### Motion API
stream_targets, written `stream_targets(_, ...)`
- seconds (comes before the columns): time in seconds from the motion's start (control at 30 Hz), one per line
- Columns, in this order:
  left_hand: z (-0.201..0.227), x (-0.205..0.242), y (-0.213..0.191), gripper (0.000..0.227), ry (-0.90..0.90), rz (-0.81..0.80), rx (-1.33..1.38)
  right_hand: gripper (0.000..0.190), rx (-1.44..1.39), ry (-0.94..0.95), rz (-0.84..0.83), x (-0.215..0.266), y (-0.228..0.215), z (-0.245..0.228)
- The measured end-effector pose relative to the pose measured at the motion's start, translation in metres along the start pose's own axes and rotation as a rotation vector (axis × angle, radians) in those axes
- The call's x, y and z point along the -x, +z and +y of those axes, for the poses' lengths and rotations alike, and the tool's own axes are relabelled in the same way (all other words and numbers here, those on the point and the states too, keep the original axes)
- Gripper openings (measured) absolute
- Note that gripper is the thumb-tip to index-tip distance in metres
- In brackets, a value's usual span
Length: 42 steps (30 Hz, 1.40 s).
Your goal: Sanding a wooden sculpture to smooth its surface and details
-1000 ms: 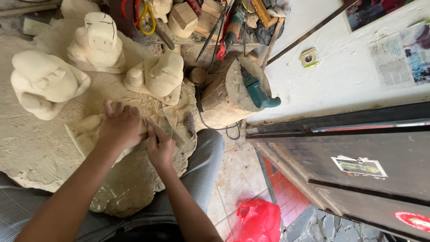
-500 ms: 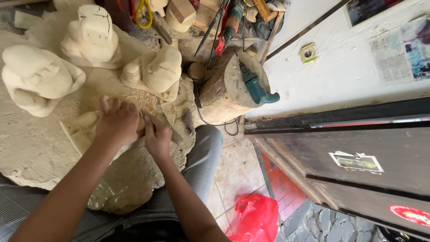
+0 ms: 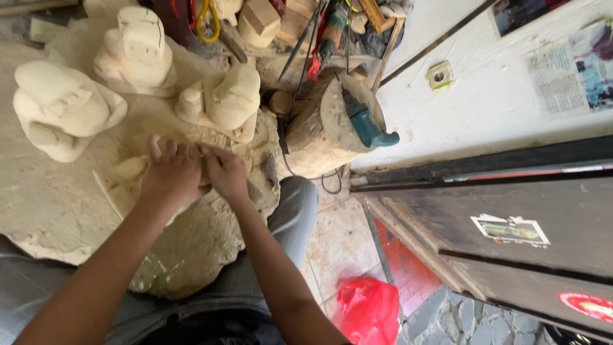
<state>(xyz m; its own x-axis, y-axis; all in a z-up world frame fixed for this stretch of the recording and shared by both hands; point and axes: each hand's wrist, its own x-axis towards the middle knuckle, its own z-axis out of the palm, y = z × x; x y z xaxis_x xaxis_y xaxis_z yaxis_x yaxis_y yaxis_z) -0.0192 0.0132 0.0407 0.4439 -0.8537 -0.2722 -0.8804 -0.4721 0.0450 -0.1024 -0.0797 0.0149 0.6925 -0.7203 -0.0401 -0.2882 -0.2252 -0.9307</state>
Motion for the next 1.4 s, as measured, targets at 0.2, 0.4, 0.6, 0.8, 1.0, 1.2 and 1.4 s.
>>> stream_targets(0.2, -0.006, 0.017, 0.009, 0.067, -0.038, 0.156, 0.14, 0.036, -0.672, 0.352, 0.177, -0.01, -0.039, 0.011)
stream_targets(0.4, -0.006, 0.064, -0.033, 0.069, -0.107, 0.601, 0.199, 0.062, -0.668, 0.501, 0.223, 0.033, -0.048, -0.03)
stream_targets(0.6, -0.001, 0.057, -0.013, 0.062, -0.12, 0.961, 0.39, 0.03, -0.937, 0.283, 0.158, 0.052, -0.008, -0.038)
stream_targets(0.8, 0.014, 0.026, 0.007, 0.073, -0.081, 1.216, 0.712, 0.031, -0.82, -0.003, 0.143, 0.035, 0.001, -0.071)
stream_targets(1.0, 0.02, 0.024, 0.023, 0.066, -0.122, 1.134, 0.914, 0.03, -0.622, -0.068, 0.082, 0.02, 0.007, -0.05)
stream_targets(1.2, -0.027, 0.008, 0.024, 0.032, -0.056, 0.96, 1.017, 0.031, -0.646, -0.092, 0.085, 0.01, 0.012, -0.033)
stream_targets(1.4, -0.051, 0.011, -0.02, 0.046, 0.176, 0.868, 1.065, 0.035, -0.611, -0.042, 0.058, 0.001, 0.005, -0.017)
